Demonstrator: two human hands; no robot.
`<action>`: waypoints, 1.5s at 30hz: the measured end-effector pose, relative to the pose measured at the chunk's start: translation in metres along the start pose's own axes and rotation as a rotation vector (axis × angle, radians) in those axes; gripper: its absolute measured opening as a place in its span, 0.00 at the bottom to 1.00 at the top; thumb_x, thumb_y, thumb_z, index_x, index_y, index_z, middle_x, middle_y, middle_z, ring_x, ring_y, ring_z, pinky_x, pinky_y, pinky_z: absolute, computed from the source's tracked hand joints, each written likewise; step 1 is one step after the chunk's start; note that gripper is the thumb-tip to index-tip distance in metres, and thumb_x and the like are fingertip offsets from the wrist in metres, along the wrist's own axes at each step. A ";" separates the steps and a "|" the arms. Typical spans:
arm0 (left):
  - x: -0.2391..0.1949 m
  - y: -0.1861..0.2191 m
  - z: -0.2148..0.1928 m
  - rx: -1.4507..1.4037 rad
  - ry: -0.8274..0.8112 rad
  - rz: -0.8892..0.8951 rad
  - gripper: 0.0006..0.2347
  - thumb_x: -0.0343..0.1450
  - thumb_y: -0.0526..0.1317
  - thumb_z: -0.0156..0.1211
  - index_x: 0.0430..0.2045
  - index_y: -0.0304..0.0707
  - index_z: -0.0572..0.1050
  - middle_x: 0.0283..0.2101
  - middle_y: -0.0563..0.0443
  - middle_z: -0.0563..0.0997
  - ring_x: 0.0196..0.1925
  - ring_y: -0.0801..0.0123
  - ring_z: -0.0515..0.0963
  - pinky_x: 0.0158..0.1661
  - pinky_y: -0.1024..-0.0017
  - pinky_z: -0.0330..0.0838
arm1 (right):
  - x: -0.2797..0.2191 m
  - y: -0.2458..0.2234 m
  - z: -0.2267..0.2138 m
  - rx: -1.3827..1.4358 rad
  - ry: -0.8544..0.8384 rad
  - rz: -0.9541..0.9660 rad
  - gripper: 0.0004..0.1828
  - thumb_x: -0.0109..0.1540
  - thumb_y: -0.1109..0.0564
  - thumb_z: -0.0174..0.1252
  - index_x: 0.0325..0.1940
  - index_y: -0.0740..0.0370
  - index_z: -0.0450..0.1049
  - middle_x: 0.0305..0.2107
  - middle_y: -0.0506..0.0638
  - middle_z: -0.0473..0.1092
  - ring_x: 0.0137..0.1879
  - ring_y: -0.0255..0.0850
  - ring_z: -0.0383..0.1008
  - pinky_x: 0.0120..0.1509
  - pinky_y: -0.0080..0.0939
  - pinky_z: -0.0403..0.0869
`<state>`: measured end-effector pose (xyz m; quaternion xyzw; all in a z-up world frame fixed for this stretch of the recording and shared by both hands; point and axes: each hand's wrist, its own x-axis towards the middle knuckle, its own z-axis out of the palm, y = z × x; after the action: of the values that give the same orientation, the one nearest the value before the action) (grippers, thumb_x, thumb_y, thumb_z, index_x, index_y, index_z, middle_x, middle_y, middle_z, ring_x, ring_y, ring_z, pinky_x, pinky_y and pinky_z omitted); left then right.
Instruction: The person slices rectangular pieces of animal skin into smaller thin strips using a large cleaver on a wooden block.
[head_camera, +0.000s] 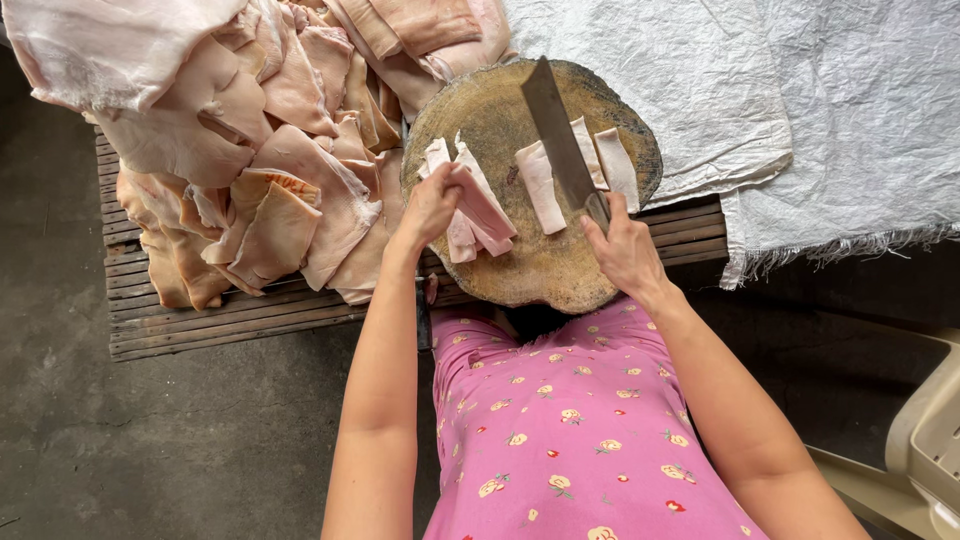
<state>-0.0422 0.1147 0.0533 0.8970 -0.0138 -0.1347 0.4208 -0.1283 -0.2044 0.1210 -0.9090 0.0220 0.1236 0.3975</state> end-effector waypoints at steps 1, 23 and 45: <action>0.010 -0.002 -0.003 0.018 0.064 0.045 0.17 0.77 0.31 0.46 0.62 0.40 0.69 0.57 0.39 0.79 0.60 0.56 0.79 0.63 0.63 0.72 | -0.004 0.006 0.000 -0.043 0.078 -0.073 0.23 0.70 0.46 0.50 0.59 0.66 0.59 0.25 0.70 0.75 0.32 0.67 0.77 0.35 0.64 0.74; 0.077 0.076 0.158 0.348 0.061 0.370 0.28 0.71 0.25 0.49 0.69 0.49 0.64 0.73 0.45 0.65 0.77 0.56 0.59 0.76 0.56 0.52 | -0.056 0.057 -0.033 0.099 0.250 0.272 0.24 0.68 0.47 0.53 0.62 0.64 0.62 0.24 0.65 0.75 0.30 0.58 0.80 0.37 0.57 0.76; 0.106 0.048 0.110 0.233 0.102 0.190 0.18 0.77 0.40 0.56 0.61 0.33 0.67 0.62 0.35 0.69 0.63 0.48 0.70 0.62 0.51 0.64 | -0.030 0.039 -0.009 0.088 0.009 0.090 0.24 0.67 0.48 0.53 0.64 0.60 0.61 0.30 0.67 0.77 0.39 0.66 0.80 0.43 0.61 0.76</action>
<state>0.0360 -0.0131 -0.0019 0.9400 -0.0928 -0.0461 0.3250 -0.1614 -0.2398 0.1061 -0.8892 0.0703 0.1364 0.4311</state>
